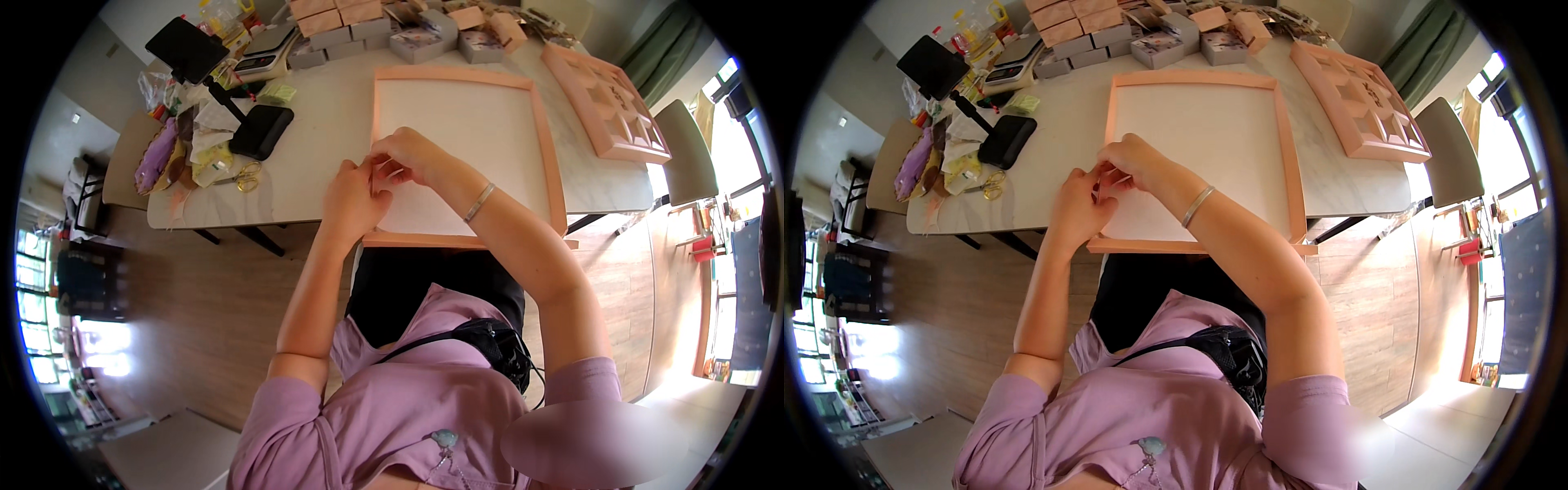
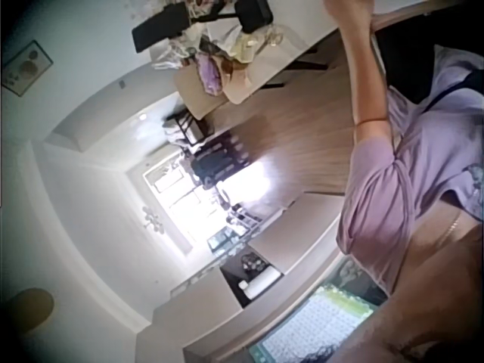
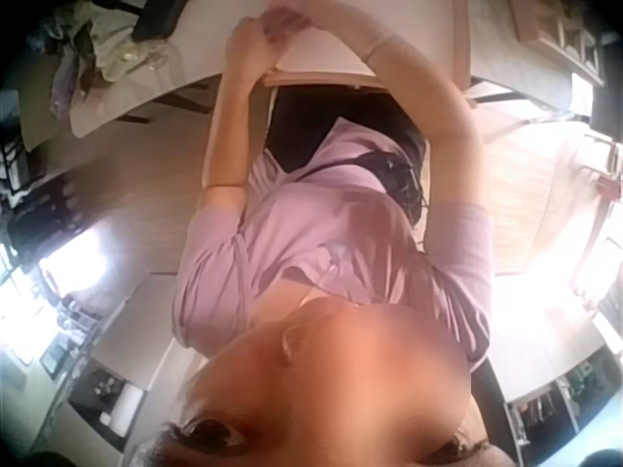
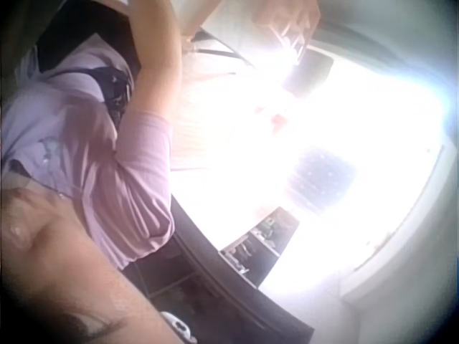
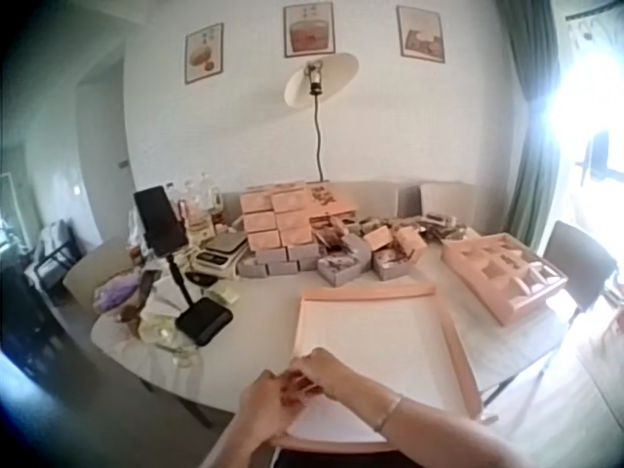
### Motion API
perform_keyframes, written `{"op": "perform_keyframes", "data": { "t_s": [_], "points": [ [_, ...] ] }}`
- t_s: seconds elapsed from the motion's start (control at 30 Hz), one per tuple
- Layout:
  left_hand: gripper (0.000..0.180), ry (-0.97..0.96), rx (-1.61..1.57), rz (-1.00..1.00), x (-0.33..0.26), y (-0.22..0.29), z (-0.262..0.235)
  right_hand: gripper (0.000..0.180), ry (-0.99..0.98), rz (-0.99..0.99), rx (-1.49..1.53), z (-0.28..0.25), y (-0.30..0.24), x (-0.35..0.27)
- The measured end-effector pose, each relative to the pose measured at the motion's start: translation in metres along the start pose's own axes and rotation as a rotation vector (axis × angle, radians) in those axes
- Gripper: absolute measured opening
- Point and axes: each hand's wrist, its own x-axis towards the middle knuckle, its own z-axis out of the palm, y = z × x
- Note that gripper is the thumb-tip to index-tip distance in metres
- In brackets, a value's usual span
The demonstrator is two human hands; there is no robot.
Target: The person assembles a pink cardboard box by folding the side flaps and securing them with adhesive strips. They then place a decorative pink insert with geometric compartments into the assembled box frame. The task is performed by hand on a table surface.
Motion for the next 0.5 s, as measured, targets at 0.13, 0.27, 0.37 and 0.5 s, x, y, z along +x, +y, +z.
{"op": "perform_keyframes", "data": {
  "t_s": [0.13,0.27,0.37,0.5],
  "points": [
    [0.049,-0.024,-0.039,-0.021,-0.001,-0.003,0.0,0.009,0.054,0.031,0.071,-0.011,0.003,0.01],
    [0.052,-0.019,-0.016,-0.006,-0.001,-0.003,0.001,0.012,0.055,-0.012,0.093,-0.015,0.012,0.017],
    [0.052,-0.007,-0.018,-0.013,-0.001,-0.006,0.005,0.015,0.038,-0.065,0.054,-0.01,0.015,0.014],
    [0.052,-0.008,-0.024,-0.013,-0.001,-0.006,0.005,0.016,0.042,-0.075,0.013,-0.008,0.014,0.012]
  ]
}}
